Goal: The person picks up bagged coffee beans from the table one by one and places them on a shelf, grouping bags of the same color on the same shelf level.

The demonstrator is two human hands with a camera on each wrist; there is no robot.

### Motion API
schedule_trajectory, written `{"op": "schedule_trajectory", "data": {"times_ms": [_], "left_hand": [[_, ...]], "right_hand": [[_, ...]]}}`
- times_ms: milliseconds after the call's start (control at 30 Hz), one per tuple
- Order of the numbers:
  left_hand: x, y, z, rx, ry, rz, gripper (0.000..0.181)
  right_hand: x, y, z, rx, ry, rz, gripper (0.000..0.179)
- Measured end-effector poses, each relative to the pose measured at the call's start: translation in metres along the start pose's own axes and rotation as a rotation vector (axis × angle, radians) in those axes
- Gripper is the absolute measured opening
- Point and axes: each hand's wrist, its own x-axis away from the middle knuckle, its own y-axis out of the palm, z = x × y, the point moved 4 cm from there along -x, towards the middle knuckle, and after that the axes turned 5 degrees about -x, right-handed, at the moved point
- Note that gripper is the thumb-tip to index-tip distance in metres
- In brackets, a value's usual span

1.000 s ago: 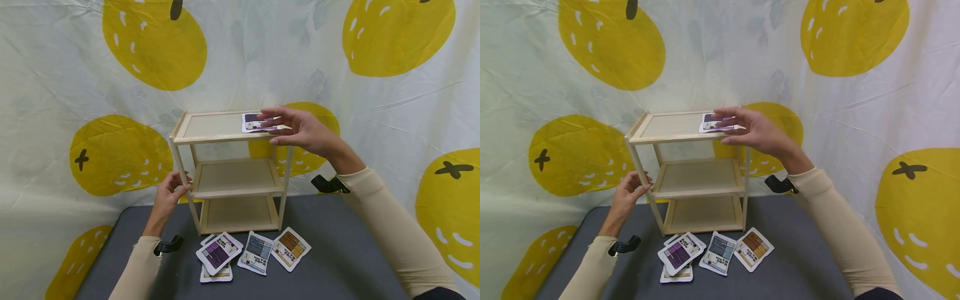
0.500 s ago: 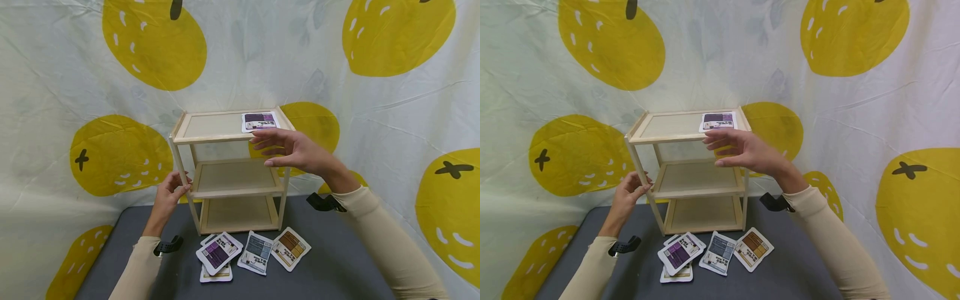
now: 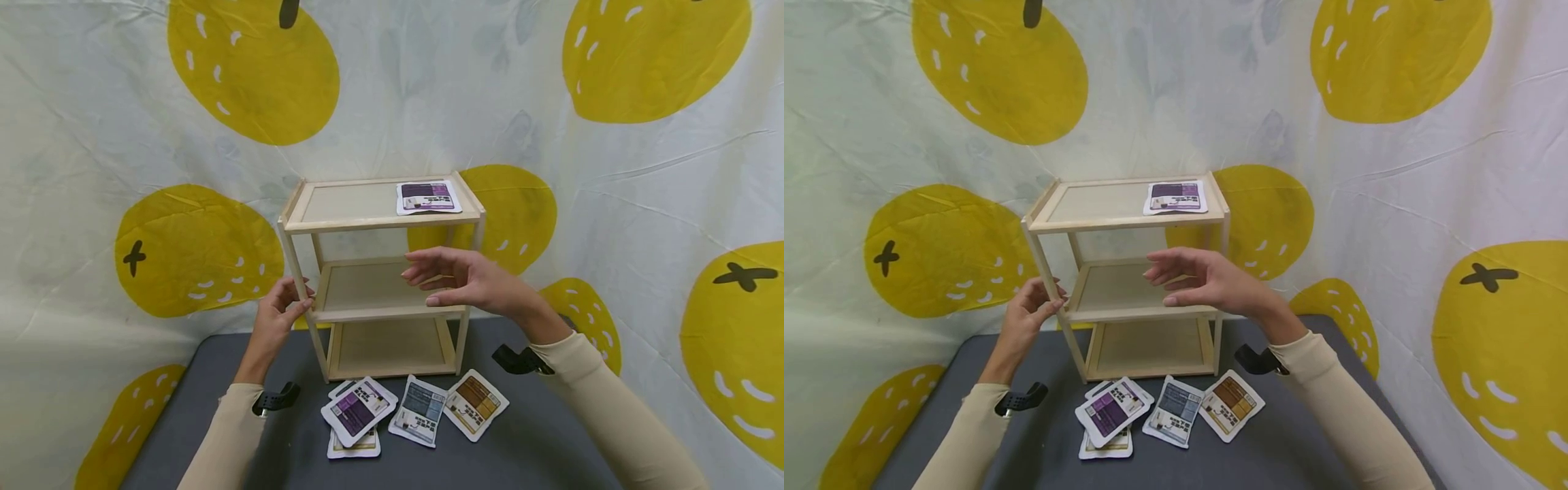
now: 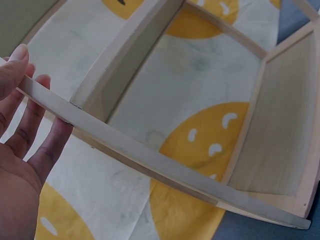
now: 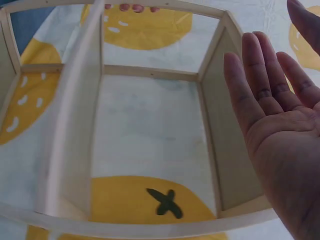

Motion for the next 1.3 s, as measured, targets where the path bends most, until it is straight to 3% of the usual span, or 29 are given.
{"op": "schedule_trajectory", "data": {"times_ms": [133, 267, 933, 1300], "left_hand": [[-0.002, -0.001, -0.014, -0.001, 0.009, 0.008, 0.036], [-0.002, -0.001, -0.018, 0.003, 0.015, 0.007, 0.037], [-0.002, -0.003, -0.019, -0.012, 0.0, 0.012, 0.036], [-0.002, -0.001, -0.021, -0.013, -0.01, 0.013, 0.038]], "right_hand": [[0.002, 0.008, 0.012, -0.044, 0.0, -0.024, 0.062], [0.003, 0.017, 0.024, -0.083, 0.01, -0.049, 0.062], [0.005, 0.063, 0.093, -0.224, 0.044, -0.072, 0.064], [0.003, 0.077, 0.127, -0.233, 0.072, -0.06, 0.061]]}}
